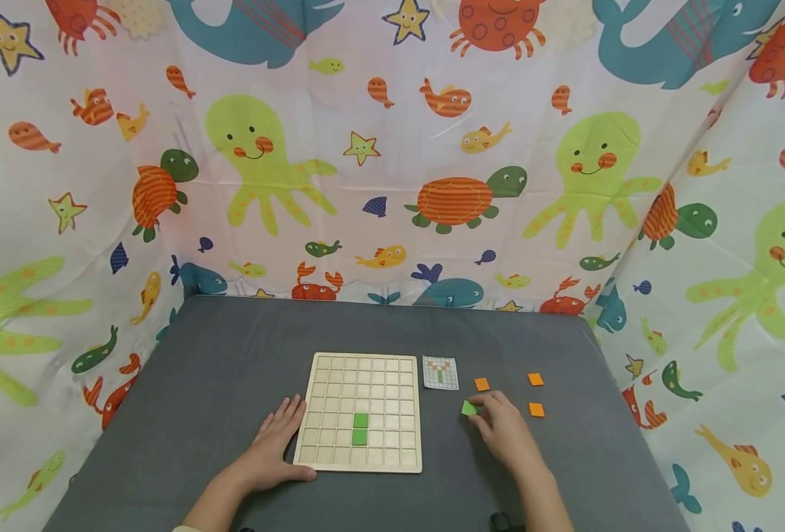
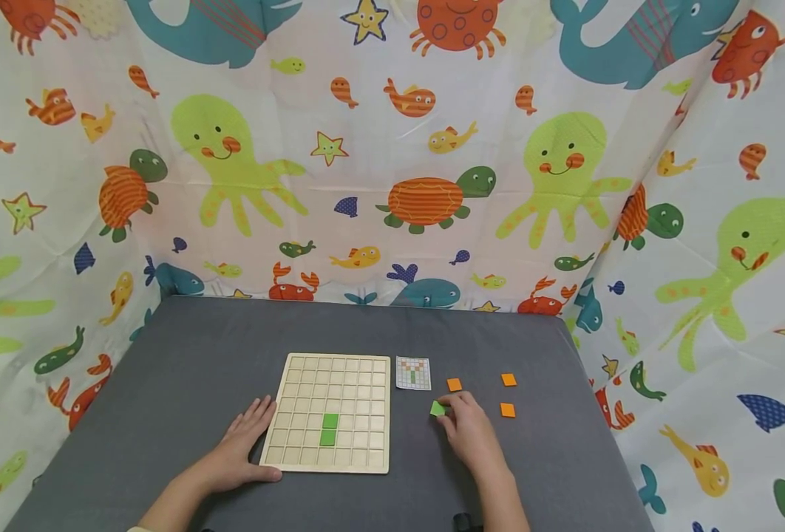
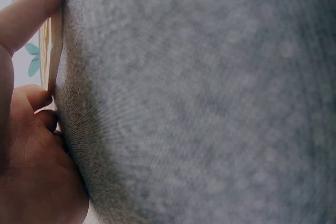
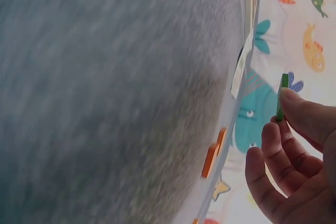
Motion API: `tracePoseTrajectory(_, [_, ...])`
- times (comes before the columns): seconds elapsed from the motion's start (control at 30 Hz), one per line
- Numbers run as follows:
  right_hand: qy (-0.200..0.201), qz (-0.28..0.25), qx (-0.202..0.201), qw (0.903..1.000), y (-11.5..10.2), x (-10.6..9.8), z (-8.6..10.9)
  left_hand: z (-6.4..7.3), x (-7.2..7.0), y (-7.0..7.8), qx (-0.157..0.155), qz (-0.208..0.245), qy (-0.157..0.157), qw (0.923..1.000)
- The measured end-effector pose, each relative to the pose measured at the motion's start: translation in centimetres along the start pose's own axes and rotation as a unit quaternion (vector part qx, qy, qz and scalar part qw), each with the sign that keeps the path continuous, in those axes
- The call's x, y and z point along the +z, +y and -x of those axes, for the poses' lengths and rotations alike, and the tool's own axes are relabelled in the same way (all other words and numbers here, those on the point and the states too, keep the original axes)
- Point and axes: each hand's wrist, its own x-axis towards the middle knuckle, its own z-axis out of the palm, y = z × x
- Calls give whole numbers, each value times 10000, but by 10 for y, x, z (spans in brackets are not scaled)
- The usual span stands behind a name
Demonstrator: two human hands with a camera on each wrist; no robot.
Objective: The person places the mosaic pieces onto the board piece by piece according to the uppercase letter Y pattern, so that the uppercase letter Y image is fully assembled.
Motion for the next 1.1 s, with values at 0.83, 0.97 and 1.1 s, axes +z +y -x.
tracePoseTrajectory(0.83, [-127, -323, -624, 9974, -48, 20, -20, 1, 0, 2, 75, 28, 61, 9999])
tracePoseTrajectory(0.97, [-164, -342, -678, 9970, -51, 24, -23, 2, 0, 1, 156, 31, 97, 9998])
tracePoseTrajectory(1.1, [-185, -366, -801, 9959, -55, 27, -25, 2, 2, 0, 181, 18, 108, 9998])
